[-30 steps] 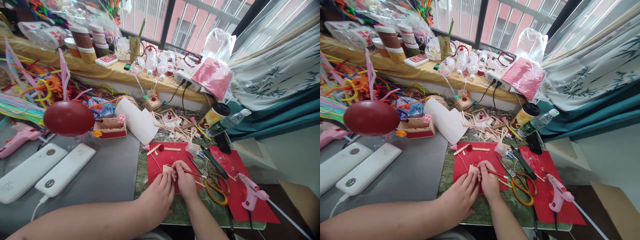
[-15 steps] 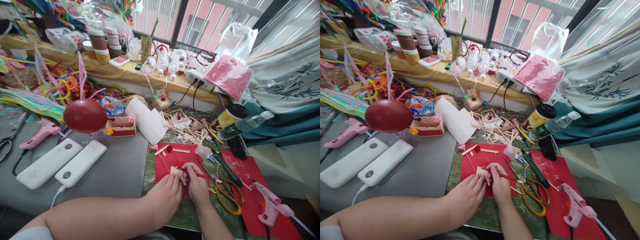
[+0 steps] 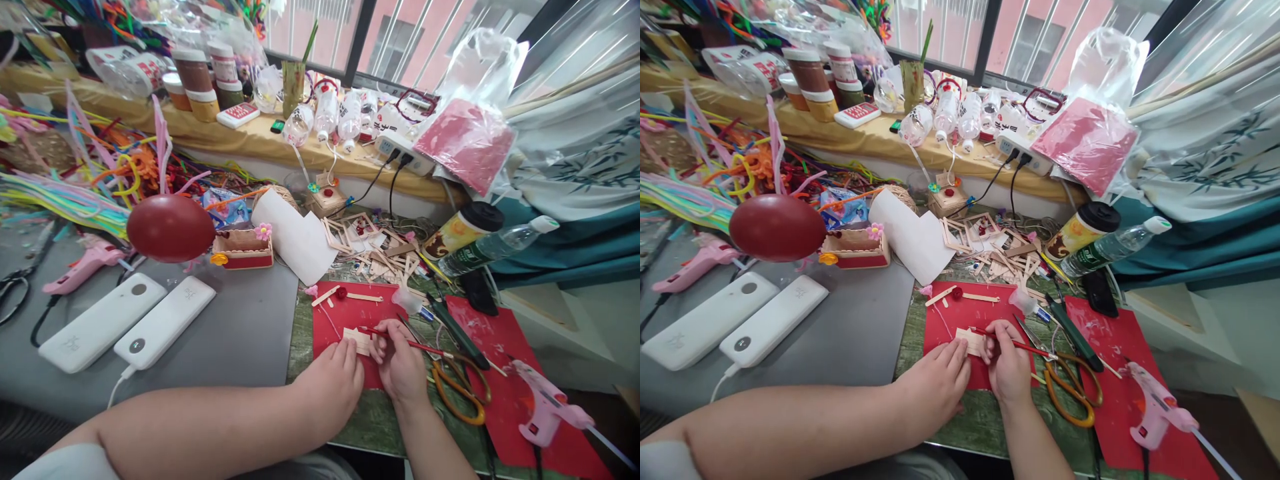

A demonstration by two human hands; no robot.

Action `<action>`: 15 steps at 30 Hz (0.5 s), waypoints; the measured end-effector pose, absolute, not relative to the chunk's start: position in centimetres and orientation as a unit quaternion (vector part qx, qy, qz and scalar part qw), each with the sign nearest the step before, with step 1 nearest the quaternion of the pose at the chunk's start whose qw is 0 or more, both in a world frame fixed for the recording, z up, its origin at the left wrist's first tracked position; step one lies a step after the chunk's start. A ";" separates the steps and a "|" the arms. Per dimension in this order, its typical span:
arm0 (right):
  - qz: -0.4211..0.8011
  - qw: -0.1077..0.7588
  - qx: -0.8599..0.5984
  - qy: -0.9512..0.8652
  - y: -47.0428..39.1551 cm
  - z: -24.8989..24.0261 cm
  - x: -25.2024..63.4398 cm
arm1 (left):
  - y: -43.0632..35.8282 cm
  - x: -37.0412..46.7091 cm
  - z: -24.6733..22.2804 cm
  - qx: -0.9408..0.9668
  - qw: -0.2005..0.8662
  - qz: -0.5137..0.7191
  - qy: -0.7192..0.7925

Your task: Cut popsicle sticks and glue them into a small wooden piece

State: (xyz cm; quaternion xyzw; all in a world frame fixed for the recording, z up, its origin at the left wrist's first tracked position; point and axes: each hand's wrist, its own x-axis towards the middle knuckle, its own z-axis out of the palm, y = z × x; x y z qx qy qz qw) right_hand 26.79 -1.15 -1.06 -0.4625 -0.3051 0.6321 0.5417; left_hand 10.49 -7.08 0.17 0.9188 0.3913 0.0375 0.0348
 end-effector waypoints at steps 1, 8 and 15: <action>0.633 0.541 -0.463 -0.303 -1.1 -1.0 26.7 | -7.0 10.4 0.1 0.919 0.032 0.042 0.390; 0.639 0.553 -0.456 -0.279 -1.0 -0.5 26.7 | -7.1 10.1 0.0 0.920 0.013 0.046 0.389; 0.642 0.560 -0.444 -0.276 -0.8 -0.6 26.9 | -6.6 10.5 0.2 0.921 0.046 0.030 0.385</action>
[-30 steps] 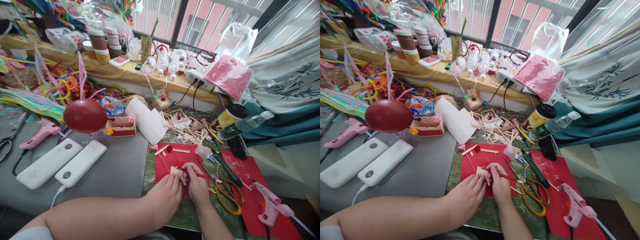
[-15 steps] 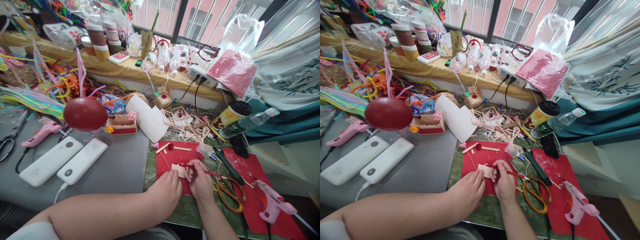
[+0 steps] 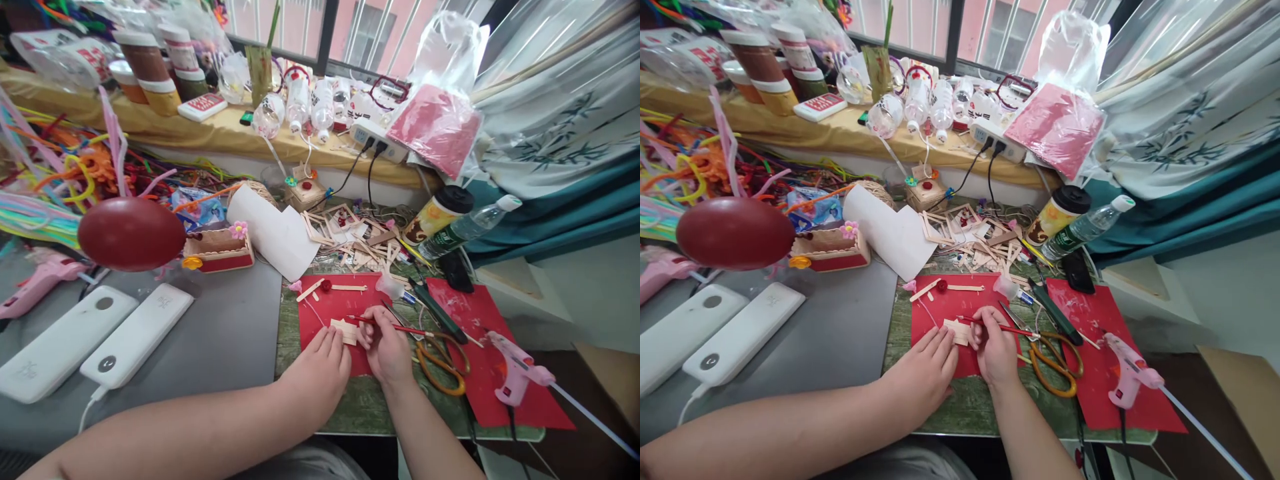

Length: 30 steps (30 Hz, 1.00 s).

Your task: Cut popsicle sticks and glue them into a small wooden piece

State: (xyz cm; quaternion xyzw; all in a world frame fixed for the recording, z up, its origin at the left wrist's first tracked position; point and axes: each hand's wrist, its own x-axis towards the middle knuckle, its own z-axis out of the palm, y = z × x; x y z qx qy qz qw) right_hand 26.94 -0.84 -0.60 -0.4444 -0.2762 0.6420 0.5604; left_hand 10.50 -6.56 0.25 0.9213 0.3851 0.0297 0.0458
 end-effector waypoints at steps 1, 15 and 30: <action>0.644 0.561 -0.441 -0.276 -0.8 -0.6 27.0 | -6.5 10.6 0.3 0.920 0.053 0.025 0.388; 0.572 0.490 -0.477 -0.453 -1.9 -1.8 26.6 | -6.9 10.6 0.3 0.930 -0.001 0.024 0.366; 0.572 0.616 -0.432 -0.326 -1.1 -1.1 27.1 | -6.3 11.1 -0.2 0.935 0.021 0.048 0.350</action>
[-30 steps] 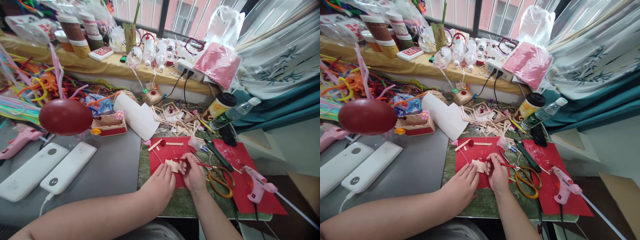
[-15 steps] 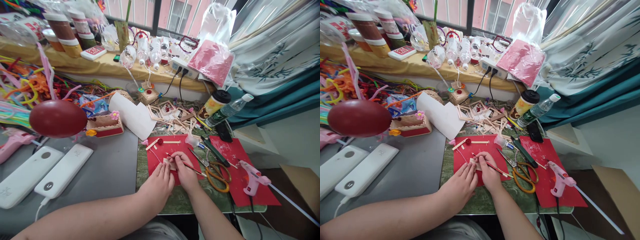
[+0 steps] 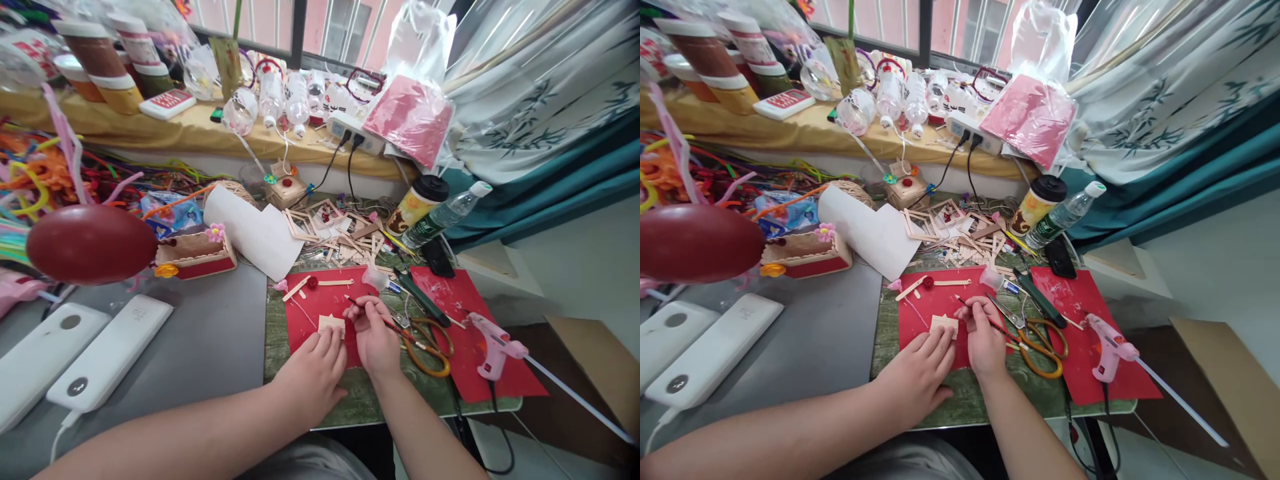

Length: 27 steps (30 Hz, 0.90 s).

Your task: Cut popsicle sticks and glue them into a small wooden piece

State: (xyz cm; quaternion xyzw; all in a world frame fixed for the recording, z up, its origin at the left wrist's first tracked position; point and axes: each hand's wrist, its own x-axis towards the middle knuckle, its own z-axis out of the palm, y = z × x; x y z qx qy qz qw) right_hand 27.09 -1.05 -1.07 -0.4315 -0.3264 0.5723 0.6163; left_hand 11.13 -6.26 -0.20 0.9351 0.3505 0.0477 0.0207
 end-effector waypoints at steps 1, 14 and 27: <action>0.563 0.626 -0.435 -0.320 -1.0 -1.0 27.2 | -6.1 11.4 0.0 0.935 0.023 0.044 0.352; 0.585 0.549 -0.468 -0.370 -1.6 -1.2 26.7 | -5.8 9.9 2.1 0.928 0.050 0.093 0.358; 0.535 0.622 -0.450 -0.355 -0.9 -1.2 27.1 | -7.2 10.1 1.5 0.920 0.262 0.144 0.255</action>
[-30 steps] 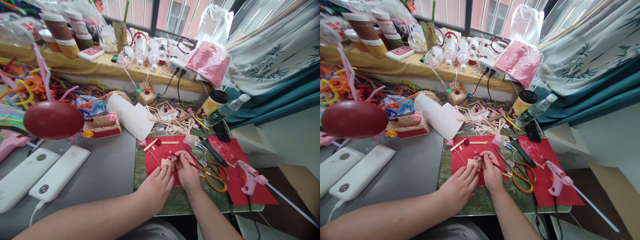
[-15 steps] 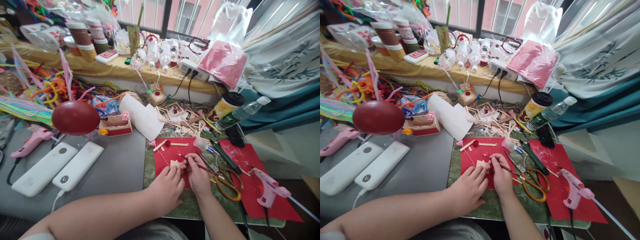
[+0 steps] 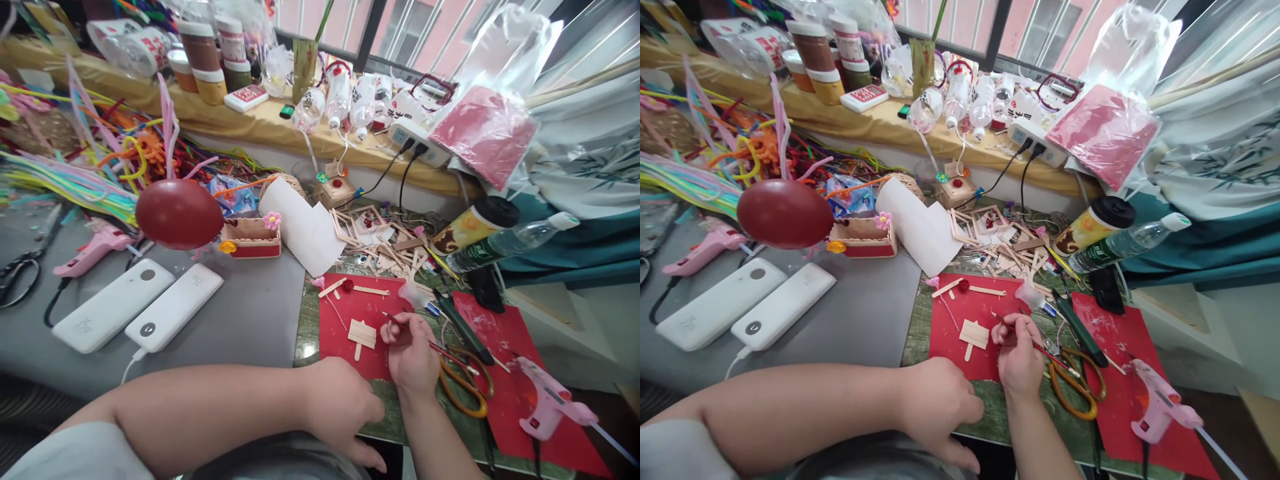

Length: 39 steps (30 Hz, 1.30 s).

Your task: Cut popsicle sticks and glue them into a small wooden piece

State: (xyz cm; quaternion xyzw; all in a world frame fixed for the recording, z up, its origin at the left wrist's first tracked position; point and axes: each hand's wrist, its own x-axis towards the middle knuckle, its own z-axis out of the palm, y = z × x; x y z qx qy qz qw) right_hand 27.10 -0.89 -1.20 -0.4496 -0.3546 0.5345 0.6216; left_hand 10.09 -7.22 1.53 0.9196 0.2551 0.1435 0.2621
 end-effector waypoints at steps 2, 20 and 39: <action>0.529 0.621 -0.453 -0.359 -1.0 -1.1 26.9 | -7.4 10.2 1.4 0.925 0.247 0.141 0.254; 0.566 0.501 -0.493 -0.431 -1.8 -1.7 25.9 | -5.8 9.0 1.2 0.949 0.218 0.094 0.207; 0.576 0.498 -0.485 -0.430 -1.8 -1.8 25.9 | -5.7 8.9 1.4 0.945 0.225 0.071 0.228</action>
